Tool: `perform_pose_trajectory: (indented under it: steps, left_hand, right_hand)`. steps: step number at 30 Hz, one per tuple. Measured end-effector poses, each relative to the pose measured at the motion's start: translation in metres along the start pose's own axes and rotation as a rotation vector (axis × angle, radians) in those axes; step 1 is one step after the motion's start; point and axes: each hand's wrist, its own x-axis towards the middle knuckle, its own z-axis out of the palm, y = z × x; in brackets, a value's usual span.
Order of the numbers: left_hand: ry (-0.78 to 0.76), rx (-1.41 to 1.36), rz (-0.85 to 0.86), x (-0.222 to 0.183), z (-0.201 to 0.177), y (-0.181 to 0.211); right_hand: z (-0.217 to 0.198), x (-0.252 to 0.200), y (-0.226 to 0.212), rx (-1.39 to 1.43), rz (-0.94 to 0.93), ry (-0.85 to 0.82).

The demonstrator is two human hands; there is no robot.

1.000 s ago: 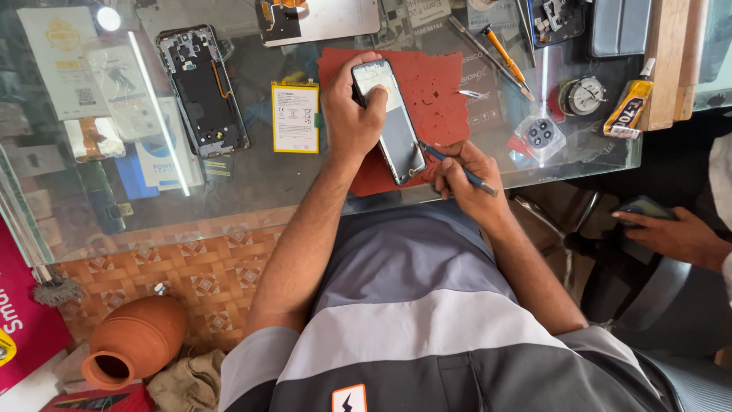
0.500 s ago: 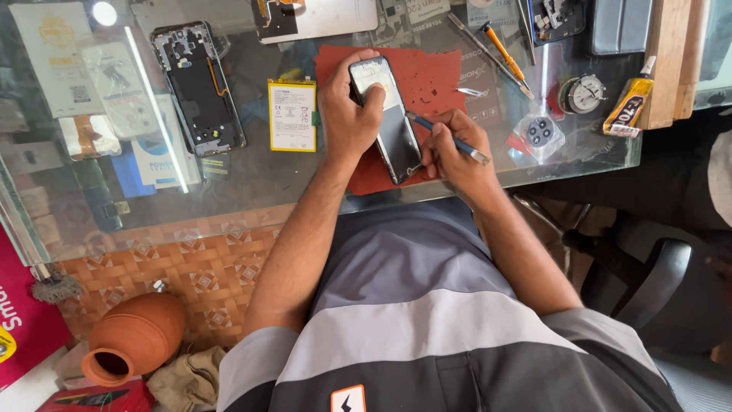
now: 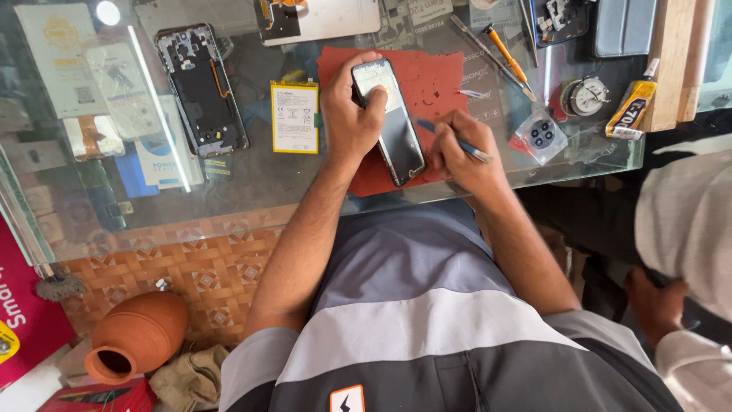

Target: The person applies adhesive to the edges of a smartphone frame using a small bottle and a spreading tool. They work on a glass table with various phone parts and tools visible.

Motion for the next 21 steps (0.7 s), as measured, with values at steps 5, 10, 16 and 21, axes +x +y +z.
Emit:
perform_pose_trajectory:
  steps: [5,10,16,21]
  left_hand:
    - [-0.008,-0.008,-0.002,0.002,0.000,0.003]
    - [-0.013,-0.013,-0.079,0.002,0.001,0.007]
    - [-0.030,-0.050,-0.070,0.005,0.002,0.010]
    - [-0.039,0.001,0.008,0.006,0.001,0.008]
  right_hand:
    - [-0.040,-0.029,-0.008,-0.250,-0.063,-0.020]
    - [-0.073,-0.021,-0.036,-1.134,-0.372,0.160]
    - [-0.083,0.003,-0.060,-1.109,-0.556,0.213]
    - [-0.069,0.083,-0.036,-0.513,-0.612,0.452]
